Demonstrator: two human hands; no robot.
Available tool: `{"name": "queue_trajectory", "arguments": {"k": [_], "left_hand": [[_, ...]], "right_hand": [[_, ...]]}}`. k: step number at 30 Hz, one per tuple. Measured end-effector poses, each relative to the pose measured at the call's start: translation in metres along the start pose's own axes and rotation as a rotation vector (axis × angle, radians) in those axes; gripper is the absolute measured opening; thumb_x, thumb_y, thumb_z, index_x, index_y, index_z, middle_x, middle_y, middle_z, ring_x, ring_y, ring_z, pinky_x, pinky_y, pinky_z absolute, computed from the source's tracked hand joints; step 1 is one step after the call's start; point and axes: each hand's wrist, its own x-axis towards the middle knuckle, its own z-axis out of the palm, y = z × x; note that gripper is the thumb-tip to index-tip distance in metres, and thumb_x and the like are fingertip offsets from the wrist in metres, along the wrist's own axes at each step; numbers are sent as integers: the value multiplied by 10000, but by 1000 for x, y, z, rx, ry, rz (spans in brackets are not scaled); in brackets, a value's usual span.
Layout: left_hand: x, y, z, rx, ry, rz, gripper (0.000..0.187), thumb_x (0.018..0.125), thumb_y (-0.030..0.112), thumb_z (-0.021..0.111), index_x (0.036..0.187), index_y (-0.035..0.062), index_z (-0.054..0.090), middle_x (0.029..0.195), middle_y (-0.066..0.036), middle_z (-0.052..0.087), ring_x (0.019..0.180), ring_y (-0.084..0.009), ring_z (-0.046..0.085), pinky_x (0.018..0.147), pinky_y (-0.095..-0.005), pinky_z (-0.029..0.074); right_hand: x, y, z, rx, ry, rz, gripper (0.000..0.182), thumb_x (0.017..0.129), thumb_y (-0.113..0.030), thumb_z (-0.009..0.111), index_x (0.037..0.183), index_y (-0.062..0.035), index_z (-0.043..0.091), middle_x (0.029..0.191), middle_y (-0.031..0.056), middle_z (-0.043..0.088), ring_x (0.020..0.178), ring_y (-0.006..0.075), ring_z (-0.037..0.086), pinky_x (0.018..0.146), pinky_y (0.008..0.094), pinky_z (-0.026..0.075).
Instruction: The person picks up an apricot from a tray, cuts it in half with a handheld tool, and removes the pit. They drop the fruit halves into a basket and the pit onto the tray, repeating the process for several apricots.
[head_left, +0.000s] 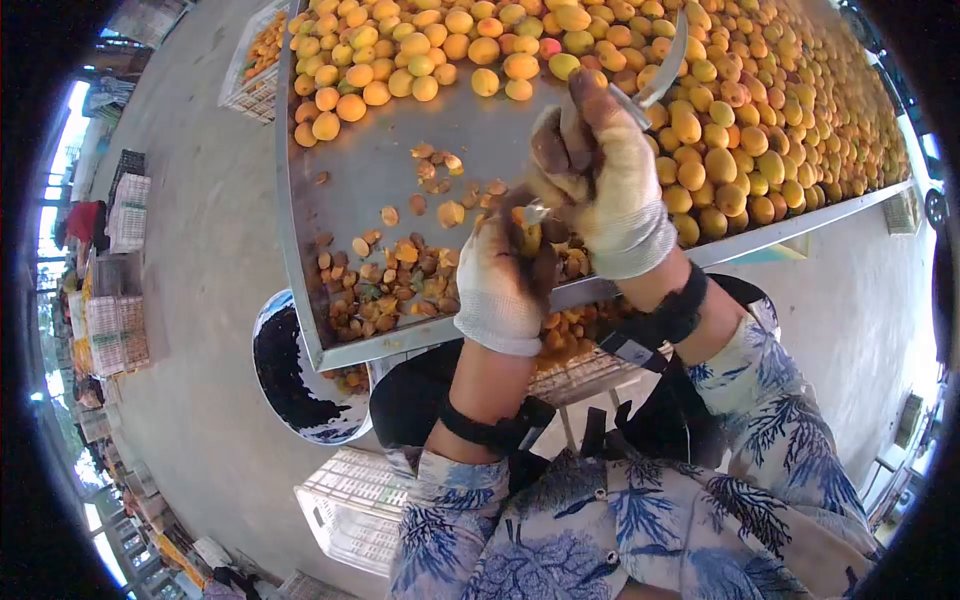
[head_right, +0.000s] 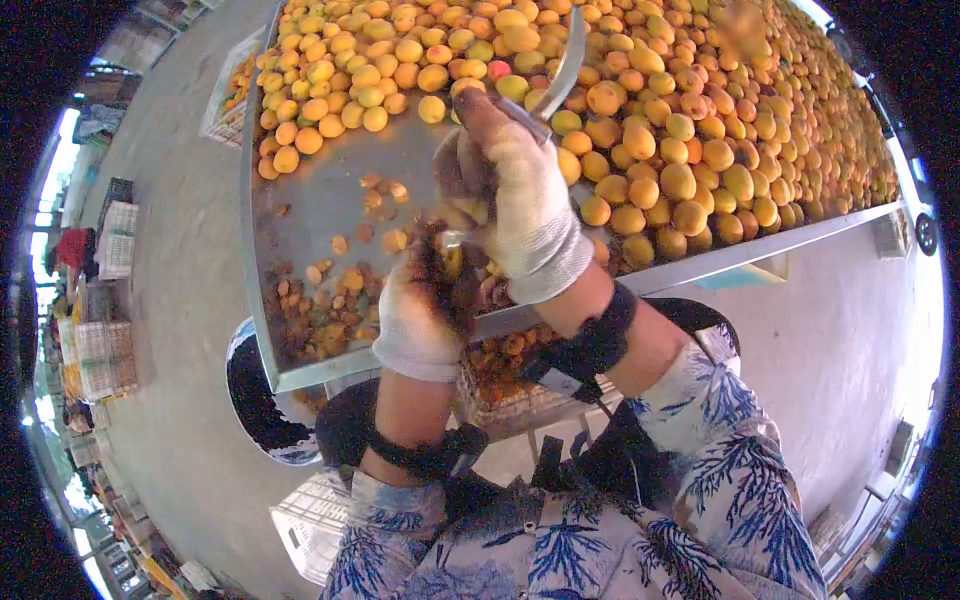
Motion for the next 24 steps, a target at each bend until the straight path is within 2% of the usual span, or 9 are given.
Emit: {"name": "queue_trajectory", "arguments": {"k": [1, 3, 7, 11, 13, 15, 18, 20, 24], "left_hand": [[0, 12, -3, 0, 4, -2, 277, 1000, 228, 443, 1202, 92, 577, 1043, -107, 645, 962, -278, 648, 833, -422, 563], [1, 31, -8, -1095, 78, -541, 389, 815, 122, 664, 1174, -10, 591, 844, -119, 606, 759, -289, 616, 673, -389, 517], [3, 46, -12, -991, 189, -556, 349, 908, 234, 560, 1205, 51, 571, 1004, -85, 603, 888, -247, 609, 797, -392, 521], [2, 37, -9, -1077, 223, -637, 389, 945, 273, 490, 1249, 36, 542, 1238, -144, 594, 1143, -296, 576, 1029, -469, 445], [-1, 19, -10, -1132, 115, -410, 418, 939, 289, 499, 1246, 8, 541, 1237, -176, 593, 1153, -308, 573, 1027, -488, 442], [3, 21, -10, -1277, 90, -528, 346, 945, 240, 457, 1182, 19, 577, 1128, -153, 641, 1033, -301, 639, 928, -452, 525], [-1, -22, -19, -1480, -92, -474, 352, 933, 237, 464, 1173, 6, 577, 1128, -168, 639, 1032, -303, 642, 916, -450, 532], [-6, -26, -14, -1328, -74, -143, 346, 930, 229, 455, 1154, 0, 583, 1120, -182, 639, 1010, -298, 651, 889, -447, 545], [5, -32, -32, -1483, -84, -413, 298, 905, 191, 517, 1124, 1, 587, 1071, -158, 639, 940, -263, 658, 814, -365, 569]], "right_hand": [[2, -7, 12, 0, -3, 4, 301, 958, -331, 565, 822, -83, 665, 586, 26, 549, 463, 131, 502, 418, 249, 347], [2, -16, 35, -582, 425, 82, 322, 901, -353, 652, 726, -83, 634, 595, 40, 574, 470, 127, 514, 435, 242, 382], [-12, -15, 18, -1544, -61, 235, 317, 740, -357, 759, 805, -58, 676, 637, 140, 627, 578, 265, 619, 580, 369, 506], [-31, 9, 19, -1964, -316, 89, 192, 807, -229, 637, 919, -74, 657, 869, 154, 652, 807, 352, 651, 685, 431, 524], [-30, 5, 29, -1940, -369, 287, 245, 815, -256, 616, 955, -56, 625, 940, 155, 647, 868, 347, 657, 705, 441, 528], [-29, 7, 31, -1945, -441, 334, 298, 791, -256, 641, 992, -40, 598, 920, 151, 638, 871, 348, 666, 713, 435, 537], [-37, 16, 30, -1918, -410, 165, 311, 765, -259, 665, 985, -47, 603, 886, 151, 626, 842, 329, 672, 699, 421, 545], [-42, 23, 23, -1898, -469, -93, 301, 740, -254, 689, 952, -58, 606, 845, 137, 615, 809, 307, 671, 661, 408, 540], [-39, 7, 26, -1675, -221, -185, 224, 713, -197, 727, 865, -84, 608, 789, 102, 616, 727, 330, 650, 614, 408, 521]]}}
